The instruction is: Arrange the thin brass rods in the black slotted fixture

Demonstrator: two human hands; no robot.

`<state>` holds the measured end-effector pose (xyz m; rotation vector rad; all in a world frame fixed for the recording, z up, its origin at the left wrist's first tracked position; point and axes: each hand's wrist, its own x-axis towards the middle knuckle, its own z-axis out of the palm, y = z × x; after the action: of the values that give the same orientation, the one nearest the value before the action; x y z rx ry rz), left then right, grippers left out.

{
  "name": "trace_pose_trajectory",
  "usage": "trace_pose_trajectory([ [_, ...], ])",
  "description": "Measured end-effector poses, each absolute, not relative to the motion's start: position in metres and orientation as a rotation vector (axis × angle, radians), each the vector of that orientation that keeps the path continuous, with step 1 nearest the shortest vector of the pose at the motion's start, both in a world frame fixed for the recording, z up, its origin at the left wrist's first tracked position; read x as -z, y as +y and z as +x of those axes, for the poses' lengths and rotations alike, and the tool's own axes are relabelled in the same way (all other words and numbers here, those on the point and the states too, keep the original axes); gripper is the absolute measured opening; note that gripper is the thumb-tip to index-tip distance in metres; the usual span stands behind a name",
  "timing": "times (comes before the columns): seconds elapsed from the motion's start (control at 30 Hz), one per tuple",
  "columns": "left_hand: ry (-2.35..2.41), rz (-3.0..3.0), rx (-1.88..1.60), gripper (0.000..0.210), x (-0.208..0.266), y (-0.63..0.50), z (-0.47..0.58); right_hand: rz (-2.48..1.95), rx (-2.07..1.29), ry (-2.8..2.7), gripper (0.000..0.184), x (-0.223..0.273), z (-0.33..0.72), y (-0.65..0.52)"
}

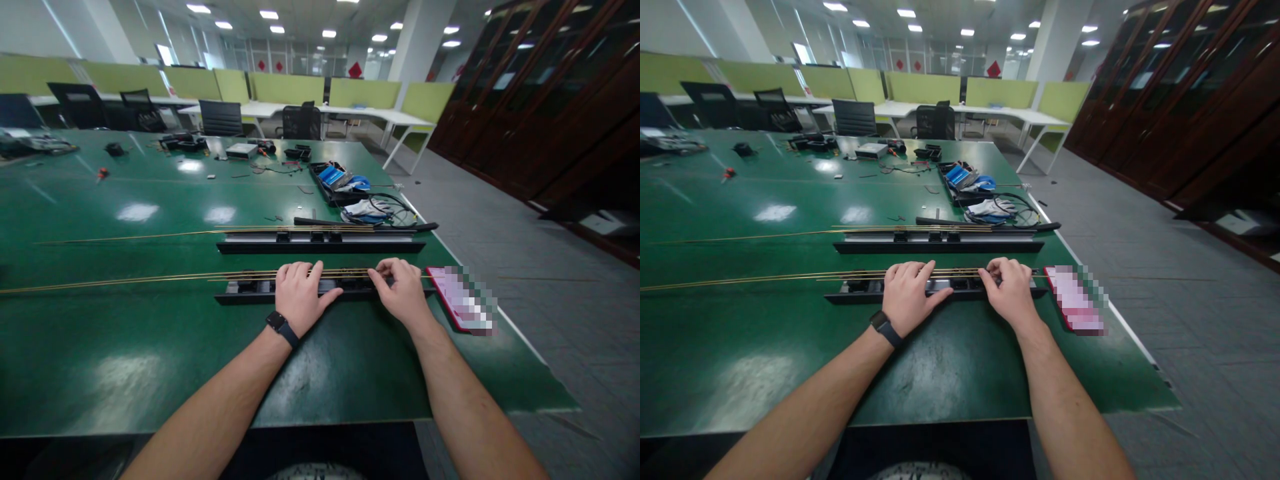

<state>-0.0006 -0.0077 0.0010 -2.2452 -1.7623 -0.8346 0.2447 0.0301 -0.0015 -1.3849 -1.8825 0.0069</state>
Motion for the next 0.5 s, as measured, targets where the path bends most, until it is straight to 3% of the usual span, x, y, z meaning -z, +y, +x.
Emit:
trace_pose_trajectory([
  [0.5,-1.762,-2.242,0.824,0.061,-0.0002,-0.0072,-0.0009,-1.407,0.042,-1.877,0.021,0.0038,0.2481,0.0328],
])
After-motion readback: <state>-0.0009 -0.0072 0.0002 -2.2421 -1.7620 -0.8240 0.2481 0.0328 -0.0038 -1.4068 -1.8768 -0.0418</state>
